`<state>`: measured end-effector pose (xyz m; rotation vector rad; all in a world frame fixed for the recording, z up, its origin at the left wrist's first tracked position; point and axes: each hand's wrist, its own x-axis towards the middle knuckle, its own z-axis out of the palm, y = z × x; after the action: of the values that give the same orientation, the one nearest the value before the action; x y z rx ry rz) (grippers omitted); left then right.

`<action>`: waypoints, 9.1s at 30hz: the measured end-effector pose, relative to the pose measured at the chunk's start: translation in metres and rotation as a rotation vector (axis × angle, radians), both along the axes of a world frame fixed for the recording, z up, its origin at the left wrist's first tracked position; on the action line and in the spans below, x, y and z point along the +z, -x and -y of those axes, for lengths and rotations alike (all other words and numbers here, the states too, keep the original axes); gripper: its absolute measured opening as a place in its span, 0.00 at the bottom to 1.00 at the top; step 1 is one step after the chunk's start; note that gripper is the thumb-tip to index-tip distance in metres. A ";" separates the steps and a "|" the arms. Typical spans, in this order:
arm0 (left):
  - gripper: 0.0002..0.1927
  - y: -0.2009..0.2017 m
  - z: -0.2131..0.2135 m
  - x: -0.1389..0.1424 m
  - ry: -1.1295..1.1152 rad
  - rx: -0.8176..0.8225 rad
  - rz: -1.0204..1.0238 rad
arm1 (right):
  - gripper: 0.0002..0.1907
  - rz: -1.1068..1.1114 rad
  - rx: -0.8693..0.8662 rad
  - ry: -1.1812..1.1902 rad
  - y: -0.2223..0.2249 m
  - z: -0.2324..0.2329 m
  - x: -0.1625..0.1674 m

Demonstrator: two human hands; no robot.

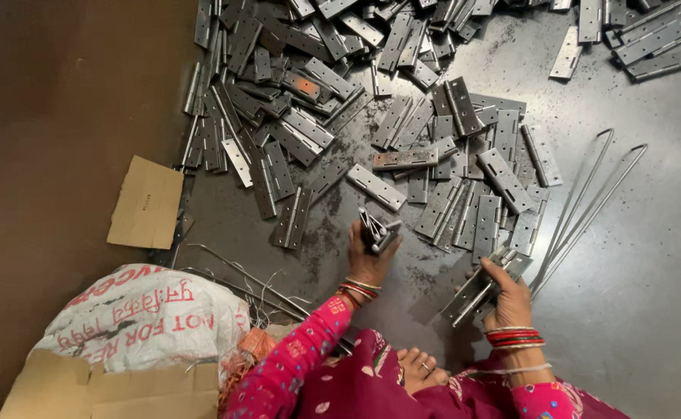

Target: The person sorts metal hinges by hand and by using a metal hook to gather them from the floor.

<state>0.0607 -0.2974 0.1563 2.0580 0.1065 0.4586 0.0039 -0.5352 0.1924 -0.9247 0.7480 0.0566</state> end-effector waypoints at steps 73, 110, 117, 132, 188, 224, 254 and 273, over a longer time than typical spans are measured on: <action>0.56 -0.113 -0.029 0.014 -1.089 -0.659 -0.182 | 0.27 0.267 0.133 -0.435 0.003 0.015 -0.037; 0.29 0.027 0.032 0.103 0.486 -0.694 -0.521 | 0.23 0.230 0.239 0.035 0.012 -0.017 0.023; 0.59 0.025 0.033 0.086 0.123 -0.927 0.230 | 0.49 1.067 0.368 0.578 0.010 -0.023 0.033; 0.33 0.009 0.023 0.037 0.108 -0.999 -0.144 | 0.35 0.545 0.483 1.034 -0.001 -0.025 0.004; 0.20 0.075 0.129 0.030 -0.864 -1.065 0.130 | 0.58 0.177 -0.702 0.668 -0.070 0.328 0.219; 0.12 0.051 0.116 0.015 -0.164 -0.630 -0.225 | 0.34 0.083 0.454 1.309 -0.002 0.073 0.032; 0.35 -0.080 0.097 -0.004 -0.526 -0.272 -0.429 | 0.23 0.026 0.448 1.277 -0.020 0.044 -0.066; 0.13 -0.075 0.078 -0.012 -0.056 -0.217 -0.356 | 0.23 0.045 0.398 1.017 -0.018 0.033 -0.054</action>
<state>0.1353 -0.3755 0.1445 2.1591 0.0812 -0.0415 0.0216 -0.5685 0.1384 -2.0314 0.5172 0.0002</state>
